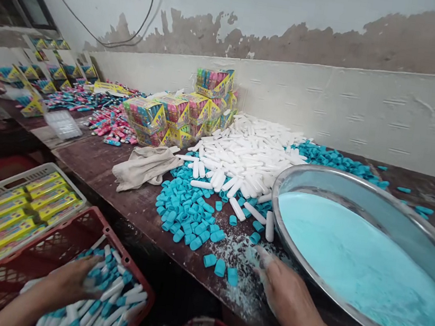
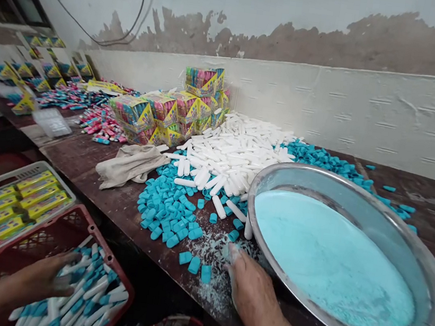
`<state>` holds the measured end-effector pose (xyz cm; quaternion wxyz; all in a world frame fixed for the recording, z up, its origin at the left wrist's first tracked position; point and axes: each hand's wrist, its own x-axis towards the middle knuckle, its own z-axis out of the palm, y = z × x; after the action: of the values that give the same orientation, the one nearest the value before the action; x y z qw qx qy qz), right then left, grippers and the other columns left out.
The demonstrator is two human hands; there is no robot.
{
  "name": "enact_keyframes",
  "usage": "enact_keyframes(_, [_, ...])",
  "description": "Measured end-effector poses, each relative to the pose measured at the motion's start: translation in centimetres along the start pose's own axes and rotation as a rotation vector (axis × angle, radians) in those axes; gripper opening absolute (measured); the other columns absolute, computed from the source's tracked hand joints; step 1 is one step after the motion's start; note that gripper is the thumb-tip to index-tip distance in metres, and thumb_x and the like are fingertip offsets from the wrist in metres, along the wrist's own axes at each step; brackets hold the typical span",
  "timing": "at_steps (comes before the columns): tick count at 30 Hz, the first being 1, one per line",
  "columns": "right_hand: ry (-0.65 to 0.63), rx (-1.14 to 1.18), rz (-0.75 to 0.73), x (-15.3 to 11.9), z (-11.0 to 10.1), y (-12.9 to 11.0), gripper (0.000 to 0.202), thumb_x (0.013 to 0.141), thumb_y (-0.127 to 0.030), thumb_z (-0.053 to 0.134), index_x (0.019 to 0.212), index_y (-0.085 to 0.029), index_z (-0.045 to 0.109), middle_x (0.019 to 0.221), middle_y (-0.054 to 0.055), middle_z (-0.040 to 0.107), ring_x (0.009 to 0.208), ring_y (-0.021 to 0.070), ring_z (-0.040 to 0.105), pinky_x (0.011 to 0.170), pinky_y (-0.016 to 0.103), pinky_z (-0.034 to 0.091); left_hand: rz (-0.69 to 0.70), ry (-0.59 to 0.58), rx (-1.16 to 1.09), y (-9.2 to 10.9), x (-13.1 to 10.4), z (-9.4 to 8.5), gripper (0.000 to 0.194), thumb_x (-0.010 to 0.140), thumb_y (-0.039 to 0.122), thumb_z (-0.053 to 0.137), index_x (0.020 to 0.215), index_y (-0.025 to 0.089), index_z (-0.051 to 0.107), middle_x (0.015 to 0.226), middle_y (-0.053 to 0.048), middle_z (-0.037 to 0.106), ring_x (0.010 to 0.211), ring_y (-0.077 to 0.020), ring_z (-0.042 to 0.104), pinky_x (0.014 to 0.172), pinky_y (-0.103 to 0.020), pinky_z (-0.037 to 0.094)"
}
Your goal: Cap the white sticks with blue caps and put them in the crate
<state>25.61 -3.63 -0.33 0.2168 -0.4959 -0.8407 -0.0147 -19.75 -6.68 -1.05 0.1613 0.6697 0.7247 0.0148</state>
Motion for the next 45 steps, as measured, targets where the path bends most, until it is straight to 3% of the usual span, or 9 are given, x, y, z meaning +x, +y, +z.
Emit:
enact_keyframes(3, [-0.039,-0.053,0.095,2.2,0.2,0.3,0.033,0.084,-0.007,0.031,0.107,-0.010,0.055,0.097,0.014,0.062,0.090,0.0222,0.058,0.079,0.034,0.046,0.083,0.147,-0.120,1.3,1.7,0.2,0.047,0.060,0.048,0.060,0.095,0.017,0.061,0.100,-0.010,0.064,0.094,-0.0255,0.059,0.083,-0.033,0.045])
enact_keyframes(8, [-0.200,-0.236,0.194,9.1,0.9,-0.6,0.029,0.081,-0.003,0.034,0.095,-0.012,0.058,0.092,0.012,0.061,0.091,0.0223,0.054,0.080,0.033,0.040,0.384,0.400,-0.401,12.6,3.5,0.7,0.027,0.079,0.041,0.046,0.091,0.020,0.059,0.091,-0.005,0.065,0.086,-0.0185,0.060,0.079,-0.030,0.048])
enact_keyframes(12, [-0.228,-0.297,0.220,12.7,2.6,-0.8,0.022,0.079,-0.005,0.039,0.086,-0.013,0.058,0.086,0.012,0.061,0.086,0.0246,0.054,0.073,0.035,0.039,0.532,0.381,-0.517,18.4,3.7,1.5,0.019,0.081,0.031,0.048,0.092,0.019,0.058,0.090,-0.005,0.063,0.082,-0.0157,0.059,0.075,-0.028,0.048])
enact_keyframes(22, [-0.277,-0.306,0.154,13.4,3.7,-0.2,0.022,0.078,-0.007,0.041,0.086,-0.013,0.060,0.089,0.012,0.060,0.089,0.0236,0.051,0.075,0.035,0.036,0.578,0.343,-0.610,20.3,5.2,2.9,0.018,0.080,0.023,0.049,0.097,0.019,0.055,0.095,-0.006,0.059,0.081,-0.0155,0.058,0.068,-0.027,0.050])
enact_keyframes(28, [-0.237,-0.257,0.072,10.6,0.2,-3.0,0.023,0.083,-0.010,0.037,0.091,-0.016,0.058,0.092,0.009,0.057,0.088,0.0221,0.051,0.074,0.033,0.037,0.635,0.381,-0.571,22.1,4.9,2.7,0.040,0.081,0.018,0.046,0.120,0.019,0.044,0.129,-0.011,0.041,0.120,-0.0222,0.037,0.099,-0.041,0.034])
enact_keyframes(31, [-0.205,-0.050,-0.024,7.3,-2.4,-4.7,0.022,0.086,-0.014,0.036,0.086,-0.017,0.057,0.082,0.006,0.057,0.077,0.0179,0.053,0.068,0.028,0.040,0.697,0.193,-0.584,23.2,4.2,2.2,0.038,0.080,0.016,0.045,0.118,0.017,0.046,0.122,-0.010,0.048,0.114,-0.0209,0.044,0.096,-0.037,0.037])
enact_keyframes(39, [0.067,0.633,0.247,1.1,-6.4,-5.2,0.012,0.080,-0.019,0.049,0.069,-0.017,0.053,0.071,0.000,0.052,0.067,0.0106,0.051,0.061,0.020,0.041,0.751,-0.311,-0.852,28.0,0.3,1.3,0.028,0.086,0.034,0.040,0.084,0.016,0.061,0.070,0.001,0.059,0.059,-0.0109,0.053,0.056,-0.019,0.044])
enact_keyframes(42, [0.110,0.656,0.228,-0.3,-8.7,-4.6,0.016,0.085,-0.023,0.043,0.074,-0.018,0.054,0.075,0.001,0.054,0.069,0.0109,0.052,0.063,0.020,0.042,0.808,-0.233,-0.789,28.7,0.0,1.7,0.023,0.084,0.031,0.046,0.098,0.019,0.061,0.085,-0.001,0.064,0.076,-0.0141,0.058,0.071,-0.021,0.047])
enact_keyframes(45, [0.129,0.525,0.227,-1.0,-11.9,-2.2,0.016,0.087,-0.026,0.042,0.085,-0.019,0.055,0.079,0.002,0.058,0.072,0.0119,0.054,0.066,0.021,0.042,0.817,0.011,-0.690,27.1,0.8,2.8,0.028,0.082,0.028,0.049,0.109,0.022,0.055,0.099,-0.004,0.063,0.090,-0.0159,0.058,0.080,-0.023,0.046])
